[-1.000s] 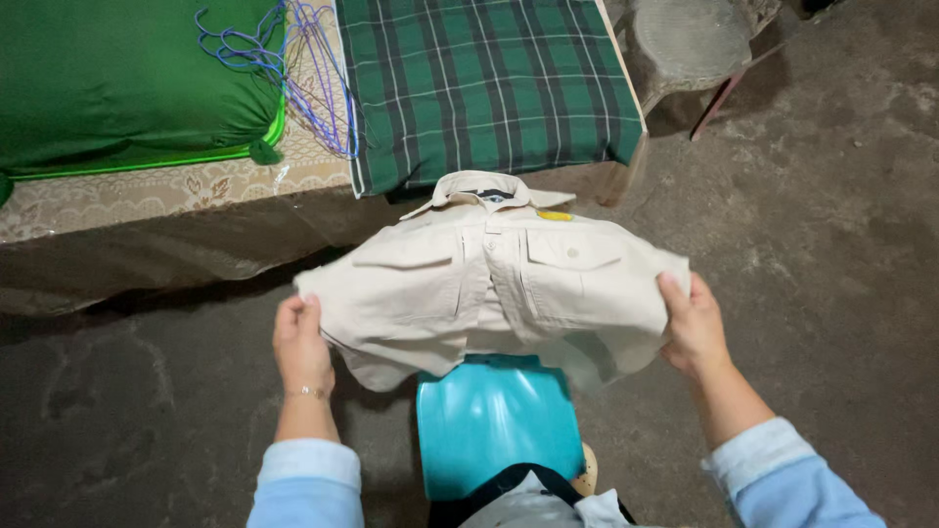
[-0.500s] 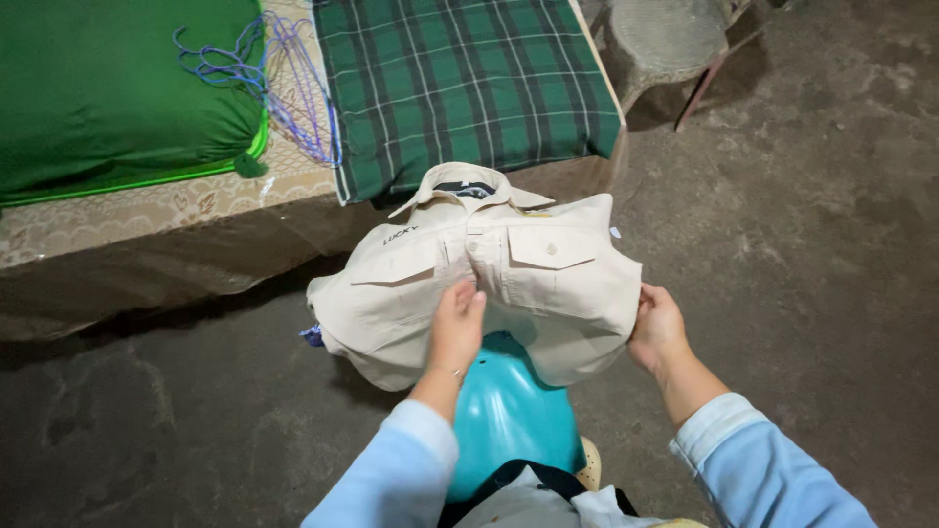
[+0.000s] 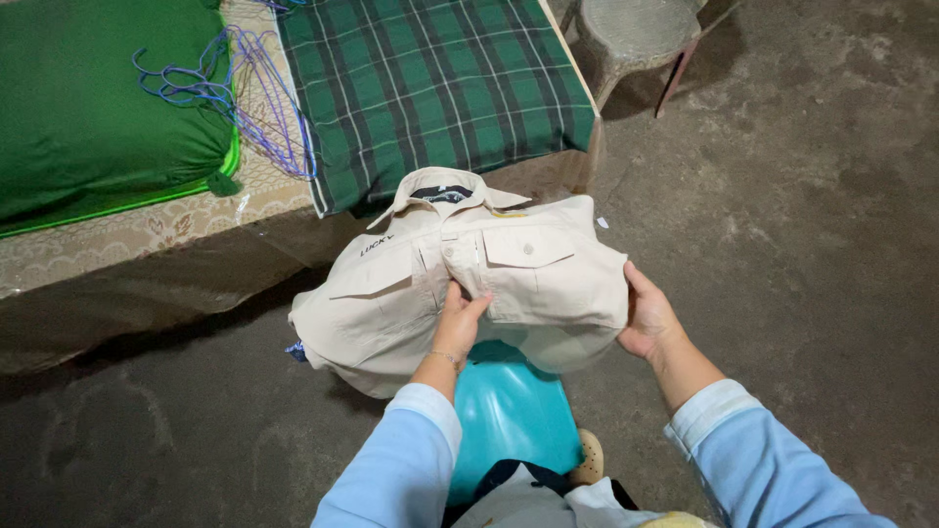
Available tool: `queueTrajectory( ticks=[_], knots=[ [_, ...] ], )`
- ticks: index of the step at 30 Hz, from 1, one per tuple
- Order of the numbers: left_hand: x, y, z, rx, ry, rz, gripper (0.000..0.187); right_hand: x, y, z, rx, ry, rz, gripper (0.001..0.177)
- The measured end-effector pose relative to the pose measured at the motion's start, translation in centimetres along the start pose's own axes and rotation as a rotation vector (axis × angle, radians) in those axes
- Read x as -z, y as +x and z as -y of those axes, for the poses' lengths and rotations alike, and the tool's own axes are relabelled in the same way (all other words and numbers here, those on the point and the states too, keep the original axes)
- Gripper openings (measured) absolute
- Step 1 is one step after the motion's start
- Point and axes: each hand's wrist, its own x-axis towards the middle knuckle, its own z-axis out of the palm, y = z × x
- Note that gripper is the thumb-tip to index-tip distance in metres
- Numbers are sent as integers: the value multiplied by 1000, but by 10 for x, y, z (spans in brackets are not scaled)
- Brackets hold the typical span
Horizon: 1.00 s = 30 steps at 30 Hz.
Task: The person irons a beige shirt laid on a green plaid ironing board. They smooth the collar and sleeves, then use a black iron to press the collar, shoulder, and body areas. The shirt is flipped and adjusted multiple times during the process.
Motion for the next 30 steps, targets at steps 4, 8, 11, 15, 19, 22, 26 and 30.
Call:
queueTrajectory(
  ticks=[4, 8, 11, 15, 19, 22, 26, 30],
  knots=[
    [-3, -27, -42, -108, 480, -158, 36, 22, 17, -2, 63, -46, -28, 46],
    [-3, -54, -63, -83, 771, -356, 37, 43, 46, 1, 167, -33, 164, 39],
    [6, -54, -51, -39, 881, -434, 37, 43, 55, -4, 189, -56, 215, 38],
    [21, -32, -17, -439, 822, -455, 47, 26, 57, -8, 136, -174, 52, 32],
    [32, -29, 16, -187, 510, -329, 42, 21, 59, -12, 434, -330, -28, 26],
    [37, -30, 23, -93, 360, -78, 49, 23, 64, -10, 630, -330, 3, 23],
    [42, -44, 20, 67, 511, 106, 46, 25, 64, -11, 766, -446, -19, 21],
    [33, -70, 7, -29, 571, -54, 42, 22, 62, -5, 621, -343, -55, 21]
  ],
)
